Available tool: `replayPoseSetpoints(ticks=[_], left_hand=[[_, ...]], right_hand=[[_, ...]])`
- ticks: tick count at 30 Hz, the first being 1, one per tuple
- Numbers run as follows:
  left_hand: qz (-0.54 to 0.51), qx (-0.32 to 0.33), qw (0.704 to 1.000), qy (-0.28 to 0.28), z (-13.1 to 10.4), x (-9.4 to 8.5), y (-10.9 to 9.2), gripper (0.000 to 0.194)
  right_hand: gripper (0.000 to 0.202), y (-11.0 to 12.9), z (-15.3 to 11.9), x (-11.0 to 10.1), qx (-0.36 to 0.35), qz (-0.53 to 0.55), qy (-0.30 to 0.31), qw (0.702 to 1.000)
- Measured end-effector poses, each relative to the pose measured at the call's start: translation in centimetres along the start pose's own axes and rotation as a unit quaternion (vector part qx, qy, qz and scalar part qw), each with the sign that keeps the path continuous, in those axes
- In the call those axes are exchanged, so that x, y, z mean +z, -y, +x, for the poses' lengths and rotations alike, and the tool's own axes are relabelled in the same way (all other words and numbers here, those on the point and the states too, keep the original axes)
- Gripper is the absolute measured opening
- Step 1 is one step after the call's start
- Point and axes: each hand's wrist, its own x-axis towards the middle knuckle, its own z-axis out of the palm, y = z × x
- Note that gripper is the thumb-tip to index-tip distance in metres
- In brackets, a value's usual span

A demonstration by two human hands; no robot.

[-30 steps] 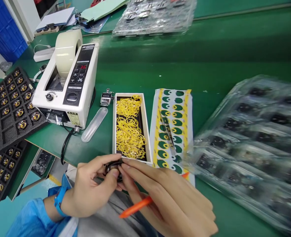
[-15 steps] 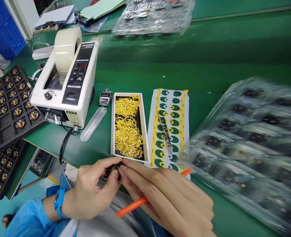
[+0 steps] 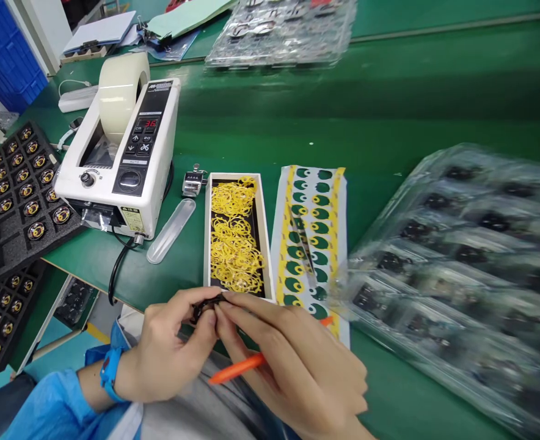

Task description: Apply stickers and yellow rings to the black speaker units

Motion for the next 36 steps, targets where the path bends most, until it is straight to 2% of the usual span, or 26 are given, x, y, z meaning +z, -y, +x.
replayPoseSetpoints(ticks=[4,7,10,14,18,21,31,36], left_hand=[[-0.099,-0.13,0.986,0.019,0.6,-0.5,0.5,0.015],[-0.173,-0.186,0.966,0.04,1.3,-0.9,0.2,0.027],[-0.216,-0.19,0.955,0.071,1.6,-1.2,-0.4,0.031],[-0.22,-0.211,0.946,0.111,1.6,-1.4,-0.8,0.022],[-0.177,-0.149,0.969,0.09,1.8,-1.3,-0.8,0.013],[-0.164,-0.113,0.977,0.079,2.1,-1.3,-0.8,0.013],[-0.165,-0.157,0.97,0.09,2.0,-1.5,-0.6,0.012],[-0.21,-0.187,0.953,0.115,2.2,-1.6,-0.3,0.016]], right_hand=[[0.008,0.1,0.1,-0.9,0.084,0.071,0.033,0.993],[0.009,-0.3,0.2,-1.9,0.172,0.169,0.082,0.967],[0.01,-0.8,0.4,-2.5,0.187,0.218,0.148,0.946],[0.013,-0.8,0.6,-2.4,0.181,0.293,0.213,0.914],[0.017,-0.3,0.6,-2.2,0.194,0.325,0.227,0.897],[0.019,0.0,0.5,-2.1,0.216,0.325,0.245,0.887],[0.046,0.5,-0.2,-1.5,0.306,0.35,0.304,0.831],[0.046,0.1,-0.9,-1.7,0.332,0.35,0.305,0.821]])
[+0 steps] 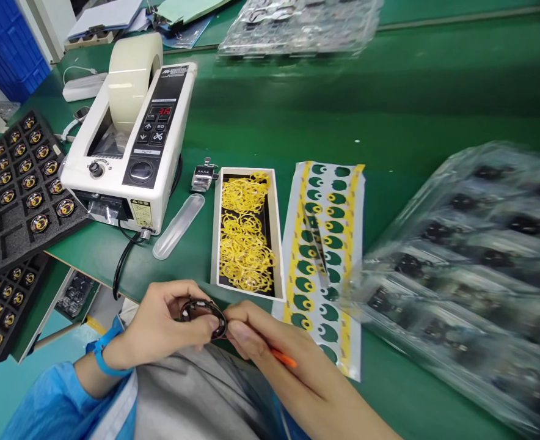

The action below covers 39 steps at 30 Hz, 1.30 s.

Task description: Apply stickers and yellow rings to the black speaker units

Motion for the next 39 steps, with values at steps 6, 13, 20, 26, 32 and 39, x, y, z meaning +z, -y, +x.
replayPoseSetpoints(ticks=[6,13,20,26,32,39], left_hand=[[-0.018,0.012,0.999,0.024,0.0,-0.3,0.2,0.02],[-0.01,0.003,1.0,0.022,-0.2,-0.6,0.4,0.028],[-0.018,0.002,1.0,0.011,0.0,-0.5,0.5,0.031],[-0.051,-0.005,0.999,-0.017,-0.1,-0.5,0.6,0.05],[-0.04,-0.003,0.999,-0.028,-0.1,-0.4,1.0,0.055],[0.273,0.284,0.9,-0.185,-0.3,-0.2,2.8,0.018]], right_hand=[[0.049,0.3,0.2,-0.1,0.013,-0.002,0.007,1.0],[0.062,0.3,0.6,0.7,0.065,0.077,-0.01,0.995],[0.053,0.1,0.2,0.3,0.038,0.023,-0.027,0.999],[0.053,0.0,0.3,0.7,0.026,0.035,-0.057,0.997],[0.062,0.4,0.7,1.3,0.047,0.061,-0.07,0.995],[0.066,-0.2,0.8,1.1,0.118,0.097,-0.138,0.979]])
